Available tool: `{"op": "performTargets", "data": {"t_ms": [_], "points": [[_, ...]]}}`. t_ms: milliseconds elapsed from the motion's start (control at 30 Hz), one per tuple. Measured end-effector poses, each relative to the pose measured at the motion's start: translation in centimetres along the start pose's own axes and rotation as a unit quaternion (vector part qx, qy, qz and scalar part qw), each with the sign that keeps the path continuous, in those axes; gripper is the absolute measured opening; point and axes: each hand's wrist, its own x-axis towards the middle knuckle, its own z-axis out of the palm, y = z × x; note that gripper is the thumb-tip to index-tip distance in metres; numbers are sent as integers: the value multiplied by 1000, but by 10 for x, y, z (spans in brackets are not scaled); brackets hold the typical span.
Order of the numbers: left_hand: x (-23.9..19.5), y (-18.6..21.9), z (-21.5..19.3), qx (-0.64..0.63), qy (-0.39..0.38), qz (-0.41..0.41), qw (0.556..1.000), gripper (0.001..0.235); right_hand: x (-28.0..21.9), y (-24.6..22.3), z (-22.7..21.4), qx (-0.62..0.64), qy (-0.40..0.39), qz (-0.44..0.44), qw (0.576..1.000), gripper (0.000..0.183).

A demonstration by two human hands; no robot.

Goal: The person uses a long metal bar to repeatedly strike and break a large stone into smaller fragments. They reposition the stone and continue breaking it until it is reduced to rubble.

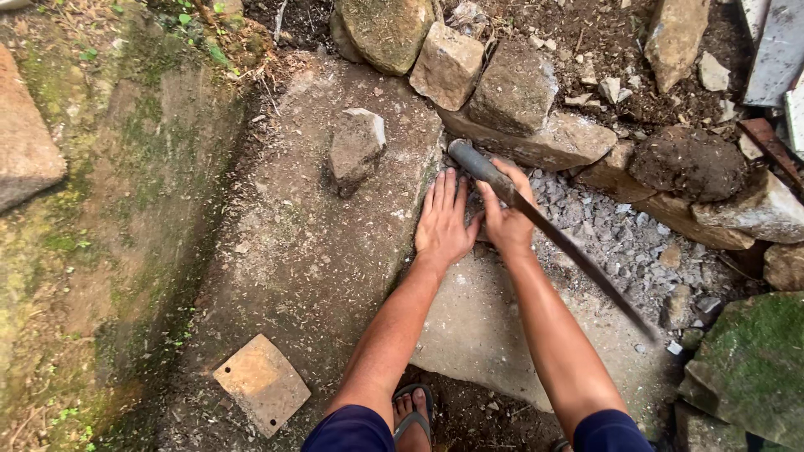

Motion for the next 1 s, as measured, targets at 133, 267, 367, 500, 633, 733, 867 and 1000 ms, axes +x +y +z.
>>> {"op": "performTargets", "data": {"t_ms": [133, 267, 367, 500, 633, 733, 867, 1000], "points": [[1, -2, 0, -30, 6, -2, 1000, 78, 5, 2, -6, 117, 5, 77, 990, 39], [3, 0, 6, -21, 6, -3, 1000, 77, 14, 4, -29, 176, 49, -45, 982, 34], [7, -1, 9, -10, 25, 2, 1000, 78, 12, 3, -31, 139, 90, -130, 978, 36], [6, -3, 5, 3, 5, -1, 1000, 79, 7, -2, -10, 22, 24, 4, 999, 34], [2, -2, -1, -39, 5, -5, 999, 80, 13, -2, -7, 104, 5, 82, 991, 35], [12, -2, -4, -13, -2, -1, 1000, 79, 25, 0, -21, 144, 19, 18, 989, 34], [2, 2, 4, -6, -14, -1, 1000, 77, 8, -2, -36, 237, 106, -44, 965, 37], [5, -1, -1, -22, -8, -3, 1000, 78, 14, -6, -11, 74, 73, -88, 991, 30]]}}
